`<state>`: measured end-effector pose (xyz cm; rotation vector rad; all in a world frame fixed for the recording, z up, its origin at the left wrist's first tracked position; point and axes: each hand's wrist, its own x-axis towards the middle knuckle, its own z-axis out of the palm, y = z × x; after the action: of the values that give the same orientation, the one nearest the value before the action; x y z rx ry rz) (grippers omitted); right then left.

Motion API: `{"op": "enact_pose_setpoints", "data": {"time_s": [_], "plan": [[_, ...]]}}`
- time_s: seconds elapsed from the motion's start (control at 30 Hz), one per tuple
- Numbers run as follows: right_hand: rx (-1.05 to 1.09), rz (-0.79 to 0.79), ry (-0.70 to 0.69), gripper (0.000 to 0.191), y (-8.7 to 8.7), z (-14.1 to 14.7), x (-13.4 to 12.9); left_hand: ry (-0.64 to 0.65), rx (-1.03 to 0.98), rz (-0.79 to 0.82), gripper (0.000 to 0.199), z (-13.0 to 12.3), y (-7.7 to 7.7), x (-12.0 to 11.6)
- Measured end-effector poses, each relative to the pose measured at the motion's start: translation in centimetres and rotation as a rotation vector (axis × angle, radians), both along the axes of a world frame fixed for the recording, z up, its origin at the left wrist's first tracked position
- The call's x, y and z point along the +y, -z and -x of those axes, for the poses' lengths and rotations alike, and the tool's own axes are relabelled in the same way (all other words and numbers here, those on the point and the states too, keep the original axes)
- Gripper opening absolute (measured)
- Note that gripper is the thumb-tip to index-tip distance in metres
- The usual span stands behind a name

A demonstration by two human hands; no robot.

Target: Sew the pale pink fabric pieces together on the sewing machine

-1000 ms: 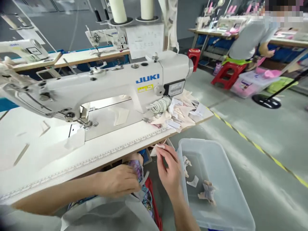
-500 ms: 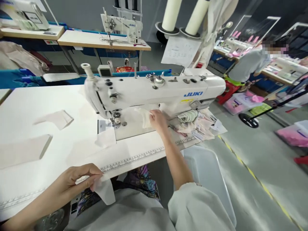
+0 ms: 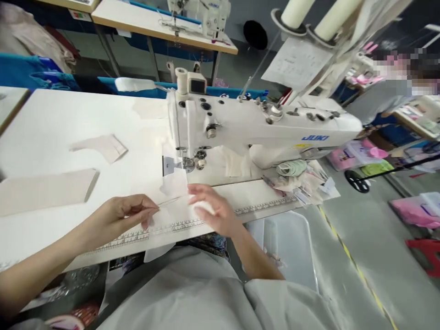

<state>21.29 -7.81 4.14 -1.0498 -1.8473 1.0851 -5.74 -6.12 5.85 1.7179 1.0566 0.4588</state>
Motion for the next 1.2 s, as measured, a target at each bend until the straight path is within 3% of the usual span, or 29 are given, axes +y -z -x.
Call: {"op": "enact_pose_setpoints", "data": {"time_s": [0.03, 0.1, 0.27, 0.53, 0.87, 1.2], "plan": [[0.061, 0.103, -0.158, 0.015, -0.3, 1.1, -0.6, 0.005, 0.006, 0.022, 0.036, -0.2, -0.3, 0.6], [0.117, 0.222, -0.275, 0.016, -0.6, 2.6, -0.9, 0.0, -0.03, 0.079, 0.037, -0.5, -0.7, 1.9], [0.121, 0.377, -0.186, 0.028, 0.1, 3.7, 0.4, -0.023, -0.018, 0.179, 0.029, -1.6, -0.7, 5.6], [0.0, 0.436, -0.107, 0.03, 1.1, 2.1, 3.1, 0.018, 0.269, 0.054, 0.011, -4.6, -0.4, 10.1], [-0.097, 0.453, -0.068, 0.03, 1.6, 1.9, 4.6, -0.088, 0.555, -0.263, 0.016, -5.9, 1.1, 10.7], [-0.115, 0.403, -0.084, 0.027, 2.0, 2.0, 4.8, -0.047, 0.561, -0.303, 0.016, -5.7, 2.5, 11.6]]}}
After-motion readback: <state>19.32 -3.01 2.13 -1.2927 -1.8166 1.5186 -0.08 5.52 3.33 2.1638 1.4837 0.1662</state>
